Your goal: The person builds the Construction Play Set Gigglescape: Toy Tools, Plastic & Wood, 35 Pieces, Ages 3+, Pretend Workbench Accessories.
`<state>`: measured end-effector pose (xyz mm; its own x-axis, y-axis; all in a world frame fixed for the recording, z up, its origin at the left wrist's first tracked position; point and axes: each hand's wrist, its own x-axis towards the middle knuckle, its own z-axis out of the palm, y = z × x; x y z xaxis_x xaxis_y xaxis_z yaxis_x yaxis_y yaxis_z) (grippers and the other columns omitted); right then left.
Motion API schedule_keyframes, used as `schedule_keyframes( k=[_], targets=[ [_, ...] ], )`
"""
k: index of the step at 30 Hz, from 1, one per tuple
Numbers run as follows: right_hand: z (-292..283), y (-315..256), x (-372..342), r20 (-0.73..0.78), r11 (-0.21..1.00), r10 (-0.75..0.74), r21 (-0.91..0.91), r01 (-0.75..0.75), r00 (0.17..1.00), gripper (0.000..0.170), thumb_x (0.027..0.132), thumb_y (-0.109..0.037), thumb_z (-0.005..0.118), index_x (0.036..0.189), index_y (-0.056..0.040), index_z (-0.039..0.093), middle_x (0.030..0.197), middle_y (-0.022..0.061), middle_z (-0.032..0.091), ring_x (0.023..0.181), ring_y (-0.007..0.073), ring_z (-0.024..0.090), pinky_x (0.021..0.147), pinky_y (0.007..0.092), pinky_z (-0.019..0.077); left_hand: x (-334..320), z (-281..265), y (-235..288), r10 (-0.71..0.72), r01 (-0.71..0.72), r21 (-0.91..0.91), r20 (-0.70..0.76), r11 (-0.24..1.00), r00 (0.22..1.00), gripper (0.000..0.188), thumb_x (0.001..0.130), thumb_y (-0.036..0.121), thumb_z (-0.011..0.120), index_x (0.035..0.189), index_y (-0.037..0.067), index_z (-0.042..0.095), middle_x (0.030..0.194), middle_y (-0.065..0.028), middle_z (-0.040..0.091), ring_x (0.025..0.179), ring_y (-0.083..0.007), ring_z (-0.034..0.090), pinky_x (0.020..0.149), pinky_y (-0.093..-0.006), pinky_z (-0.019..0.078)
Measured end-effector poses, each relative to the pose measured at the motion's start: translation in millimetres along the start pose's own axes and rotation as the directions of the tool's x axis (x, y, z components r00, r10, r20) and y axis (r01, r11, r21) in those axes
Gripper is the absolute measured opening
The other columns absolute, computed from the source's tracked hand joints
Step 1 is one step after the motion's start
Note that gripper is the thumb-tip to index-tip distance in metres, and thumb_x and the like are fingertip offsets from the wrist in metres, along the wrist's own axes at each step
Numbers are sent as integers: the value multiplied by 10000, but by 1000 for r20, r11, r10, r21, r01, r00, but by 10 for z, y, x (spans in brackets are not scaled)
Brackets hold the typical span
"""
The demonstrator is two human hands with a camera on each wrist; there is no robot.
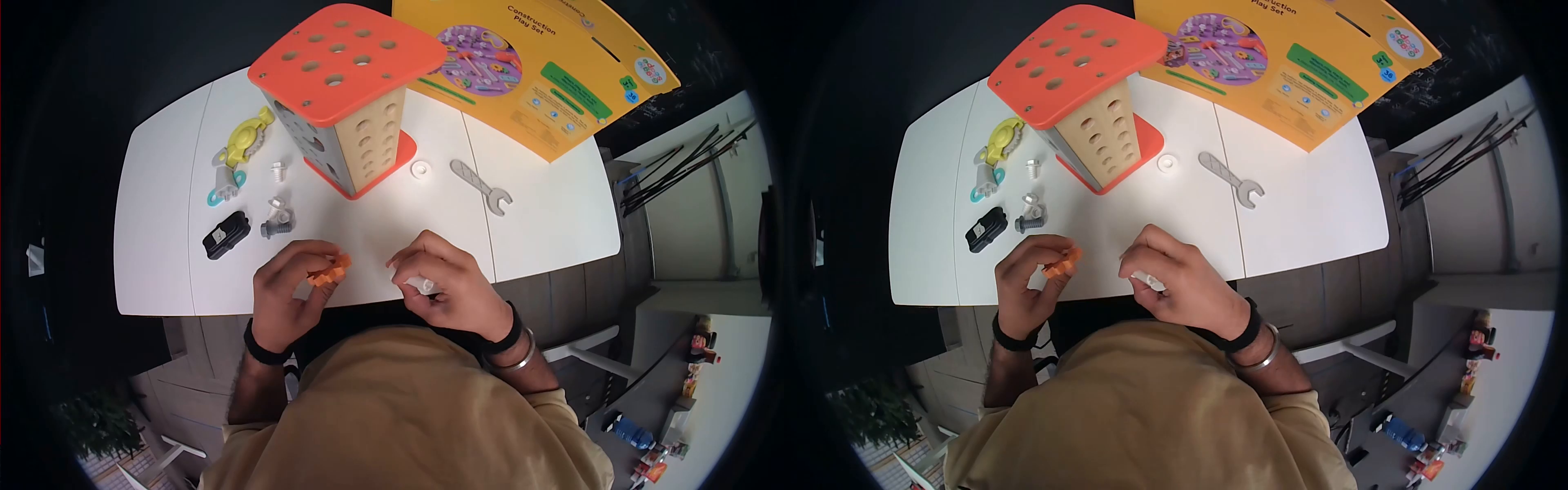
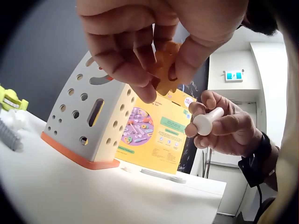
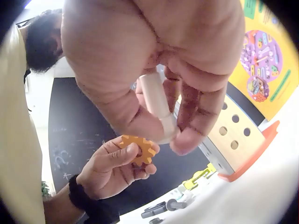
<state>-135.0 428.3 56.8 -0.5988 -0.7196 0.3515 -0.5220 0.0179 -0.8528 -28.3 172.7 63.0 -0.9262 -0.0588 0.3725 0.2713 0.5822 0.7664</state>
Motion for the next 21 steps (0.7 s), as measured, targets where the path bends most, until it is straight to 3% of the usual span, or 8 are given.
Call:
schedule_keyframes(
  k=[8,10,14,16,21],
  targets=[
    [8,-91,-15,-83,997,66,-44,-69,994,410,893,86,794,1278,-47,748,1161,103,762,894,201,711,741,317,592,23,55,64,-30,30,-28,-11,999,999,177,926,27,857,1028,5,714,1112,-163,808,994,-269,797,870,-353,612],
    [35,-121,-12,-16,999,44,-19,-44,999,428,887,66,797,1293,-40,711,1140,129,740,977,327,708,846,417,599,25,73,70,-25,25,-33,-18,999,1000,174,935,46,857,1041,9,724,1085,-160,817,980,-267,797,874,-355,609],
    [76,-47,3,13,999,-46,-9,46,999,424,892,16,829,1294,-34,707,1173,127,754,991,341,710,891,444,585,31,100,144,-38,37,-41,-14,998,999,172,945,53,850,1062,5,733,1079,-161,824,965,-261,796,868,-351,608],
    [64,-54,17,-1,993,-111,-51,111,994,517,847,-13,893,1334,-47,724,1162,113,783,949,306,709,865,395,598,37,88,162,-49,48,-32,-5,998,999,195,948,61,851,1100,-3,746,1119,-171,829,989,-266,804,887,-358,615],
    [66,-88,-21,50,998,-59,1,59,997,491,857,-72,899,1309,-53,708,1130,112,757,969,314,717,855,419,594,31,107,167,-55,56,-40,32,998,998,260,935,79,869,1155,-6,758,1187,-178,828,1042,-278,815,924,-368,624]
  ],
)
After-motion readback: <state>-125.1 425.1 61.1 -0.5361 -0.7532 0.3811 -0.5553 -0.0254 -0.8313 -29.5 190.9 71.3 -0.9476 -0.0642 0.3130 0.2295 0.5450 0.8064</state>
